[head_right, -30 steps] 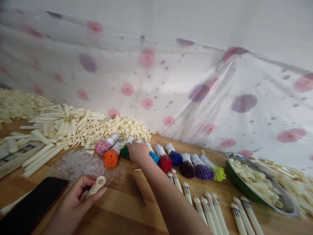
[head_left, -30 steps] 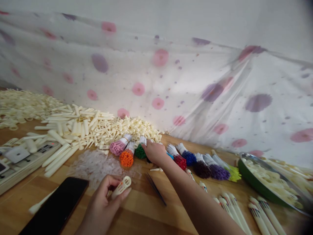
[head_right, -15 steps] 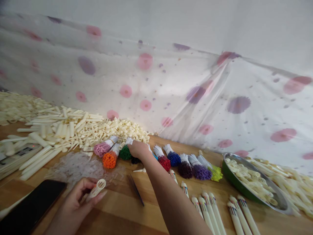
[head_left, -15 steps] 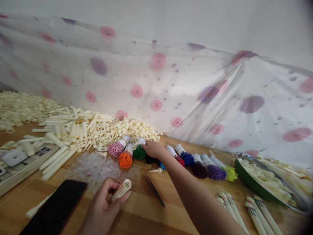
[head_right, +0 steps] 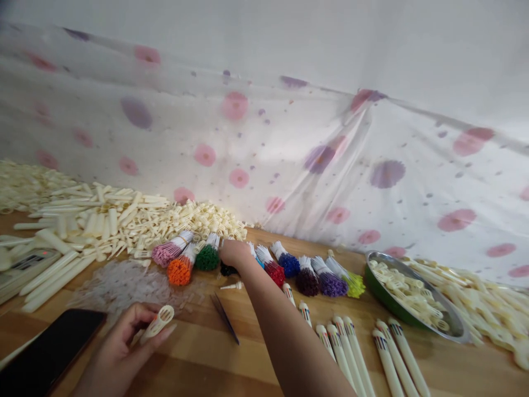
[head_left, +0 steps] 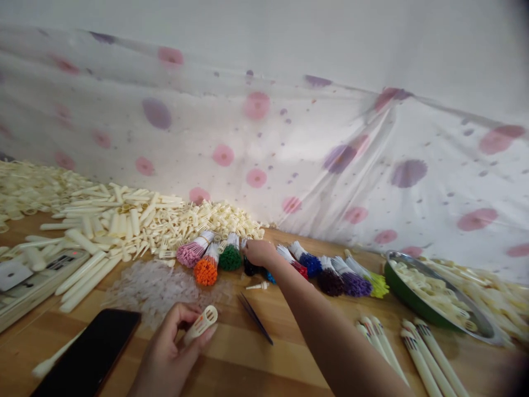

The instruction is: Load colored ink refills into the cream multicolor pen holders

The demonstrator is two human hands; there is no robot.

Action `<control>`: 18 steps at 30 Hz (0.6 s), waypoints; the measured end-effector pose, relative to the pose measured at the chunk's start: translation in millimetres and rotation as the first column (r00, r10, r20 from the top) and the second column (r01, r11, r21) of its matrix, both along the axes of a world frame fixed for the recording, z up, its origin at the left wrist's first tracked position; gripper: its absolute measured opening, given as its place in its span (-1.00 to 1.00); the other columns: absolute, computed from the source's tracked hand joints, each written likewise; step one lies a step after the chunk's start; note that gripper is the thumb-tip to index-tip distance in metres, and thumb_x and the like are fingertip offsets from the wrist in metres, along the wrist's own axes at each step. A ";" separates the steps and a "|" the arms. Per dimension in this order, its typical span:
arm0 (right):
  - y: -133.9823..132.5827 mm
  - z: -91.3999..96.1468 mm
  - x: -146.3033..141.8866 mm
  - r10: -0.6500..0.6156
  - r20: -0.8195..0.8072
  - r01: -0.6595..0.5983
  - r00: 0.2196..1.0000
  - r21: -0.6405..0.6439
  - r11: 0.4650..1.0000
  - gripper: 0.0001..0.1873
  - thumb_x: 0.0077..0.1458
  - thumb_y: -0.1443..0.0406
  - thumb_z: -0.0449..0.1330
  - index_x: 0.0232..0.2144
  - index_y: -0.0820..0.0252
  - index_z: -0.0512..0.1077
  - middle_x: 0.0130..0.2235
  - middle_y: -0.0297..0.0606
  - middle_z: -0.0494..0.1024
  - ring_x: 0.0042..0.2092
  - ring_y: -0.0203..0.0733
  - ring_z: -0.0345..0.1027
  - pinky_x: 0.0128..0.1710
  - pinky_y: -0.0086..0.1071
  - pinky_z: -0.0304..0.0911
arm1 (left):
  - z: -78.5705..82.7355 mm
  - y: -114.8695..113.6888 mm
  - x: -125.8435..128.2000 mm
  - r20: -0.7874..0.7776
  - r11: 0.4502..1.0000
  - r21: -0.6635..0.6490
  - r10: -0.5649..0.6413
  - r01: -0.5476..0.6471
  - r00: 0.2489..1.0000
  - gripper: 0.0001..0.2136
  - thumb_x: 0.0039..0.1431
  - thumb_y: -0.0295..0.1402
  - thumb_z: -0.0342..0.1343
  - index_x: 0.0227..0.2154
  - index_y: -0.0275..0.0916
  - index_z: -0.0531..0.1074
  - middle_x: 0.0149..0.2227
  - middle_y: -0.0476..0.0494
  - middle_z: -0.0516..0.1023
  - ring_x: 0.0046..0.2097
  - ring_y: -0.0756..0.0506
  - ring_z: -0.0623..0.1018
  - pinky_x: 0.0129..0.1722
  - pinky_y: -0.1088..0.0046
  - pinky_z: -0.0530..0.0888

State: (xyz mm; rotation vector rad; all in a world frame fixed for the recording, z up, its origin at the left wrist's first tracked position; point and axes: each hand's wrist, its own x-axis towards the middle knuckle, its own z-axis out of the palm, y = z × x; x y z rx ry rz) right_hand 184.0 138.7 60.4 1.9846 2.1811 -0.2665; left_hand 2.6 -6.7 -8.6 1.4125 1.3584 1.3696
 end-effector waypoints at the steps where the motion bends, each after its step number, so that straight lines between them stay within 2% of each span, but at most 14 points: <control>1: -0.2 0.5 0.0 0.004 -0.001 -0.004 1.000 -0.004 1.000 -0.70 0.18 0.23 0.10 -0.05 0.22 0.31 -0.04 -0.17 0.39 -0.12 -0.14 0.35 -0.16 -0.16 0.32 | 0.2 -1.1 1.5 0.010 1.000 0.011 0.020 -0.020 1.000 -0.73 -0.16 -0.07 0.26 -0.56 -0.14 0.38 -0.44 0.04 0.54 -0.34 -0.10 0.50 -0.35 0.52 0.42; 10: 7.7 -0.3 -7.6 0.030 0.008 -0.029 1.000 -0.059 0.998 -0.70 0.19 0.23 0.09 -0.05 0.22 0.31 -0.03 -0.17 0.38 -0.11 -0.14 0.35 -0.16 -0.16 0.32 | -1.2 -3.0 5.4 0.028 0.999 0.014 0.028 -0.029 0.999 -0.70 -0.16 -0.02 0.24 -0.56 -0.13 0.37 -0.43 0.06 0.52 -0.34 -0.08 0.49 -0.36 0.55 0.42; 18: 11.8 1.9 -14.1 0.077 0.053 -0.074 0.996 -0.063 0.995 -0.69 0.18 0.23 0.10 -0.04 0.22 0.31 -0.03 -0.17 0.38 -0.11 -0.14 0.35 -0.16 -0.16 0.32 | -9.6 3.4 -3.8 -0.072 0.996 -0.030 -0.088 0.086 0.993 -0.75 -0.12 -0.09 0.23 -0.56 -0.14 0.37 -0.40 0.02 0.55 -0.33 -0.09 0.52 -0.35 0.52 0.47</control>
